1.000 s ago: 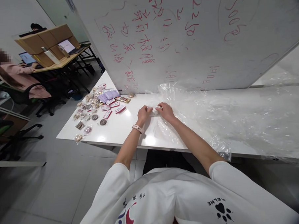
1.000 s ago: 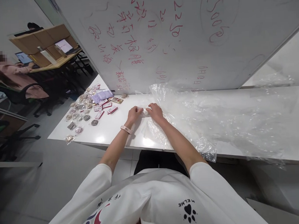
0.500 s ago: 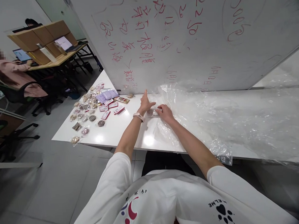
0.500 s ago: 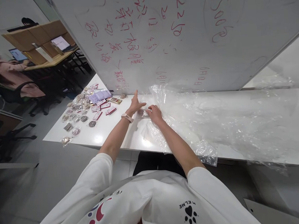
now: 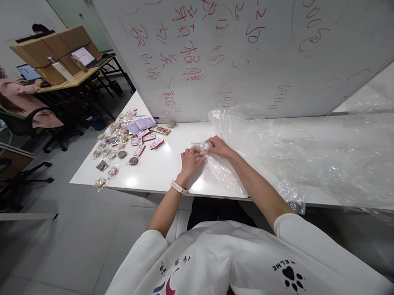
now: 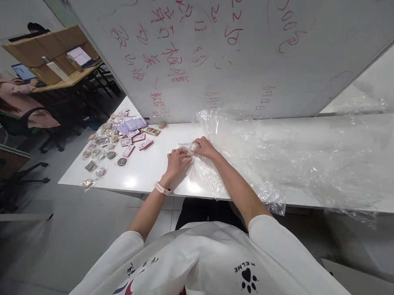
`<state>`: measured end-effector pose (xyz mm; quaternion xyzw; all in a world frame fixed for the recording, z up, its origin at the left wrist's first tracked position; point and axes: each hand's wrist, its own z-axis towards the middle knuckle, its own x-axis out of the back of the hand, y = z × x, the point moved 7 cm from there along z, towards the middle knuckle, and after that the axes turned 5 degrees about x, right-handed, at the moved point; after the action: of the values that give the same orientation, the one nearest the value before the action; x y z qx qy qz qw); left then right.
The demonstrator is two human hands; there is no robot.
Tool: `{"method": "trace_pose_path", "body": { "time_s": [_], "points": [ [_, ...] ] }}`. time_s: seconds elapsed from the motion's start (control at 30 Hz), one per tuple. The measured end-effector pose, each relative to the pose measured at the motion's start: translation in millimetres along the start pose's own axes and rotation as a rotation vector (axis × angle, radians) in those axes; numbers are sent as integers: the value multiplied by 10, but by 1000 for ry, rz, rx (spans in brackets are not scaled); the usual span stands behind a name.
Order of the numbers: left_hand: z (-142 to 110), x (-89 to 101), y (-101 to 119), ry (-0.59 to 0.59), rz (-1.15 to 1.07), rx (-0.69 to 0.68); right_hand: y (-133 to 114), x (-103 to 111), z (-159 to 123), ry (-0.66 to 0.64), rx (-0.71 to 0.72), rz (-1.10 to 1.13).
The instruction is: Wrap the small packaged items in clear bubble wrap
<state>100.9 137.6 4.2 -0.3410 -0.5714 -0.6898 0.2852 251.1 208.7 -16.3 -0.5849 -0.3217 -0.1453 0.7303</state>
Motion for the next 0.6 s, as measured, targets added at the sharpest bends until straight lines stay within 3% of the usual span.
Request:
{"method": "trace_pose_path", "body": {
  "time_s": [0.07, 0.13, 0.27, 0.37, 0.47, 0.6],
  "points": [
    [-87, -1, -44, -21, -79, 71, -87, 20, -32, 22, 12, -16],
    [-160, -1, -86, -38, -292, 172, -185, 14, -111, 53, 5, -39],
    [-288, 9, -95, 10, -998, 373, -439, 1, -396, 189, 3, 30],
    [-331, 104, 17, 100, -1372, 396, -621, 53, -632, 324, 46, 249],
    [-370, 220, 139, 182, -1488, 410, -710, 121, -798, 357, 70, 499],
    [-414, 278, 314, 158, -1500, 397, -779, 248, -990, 236, 63, 700]
  ]
}}
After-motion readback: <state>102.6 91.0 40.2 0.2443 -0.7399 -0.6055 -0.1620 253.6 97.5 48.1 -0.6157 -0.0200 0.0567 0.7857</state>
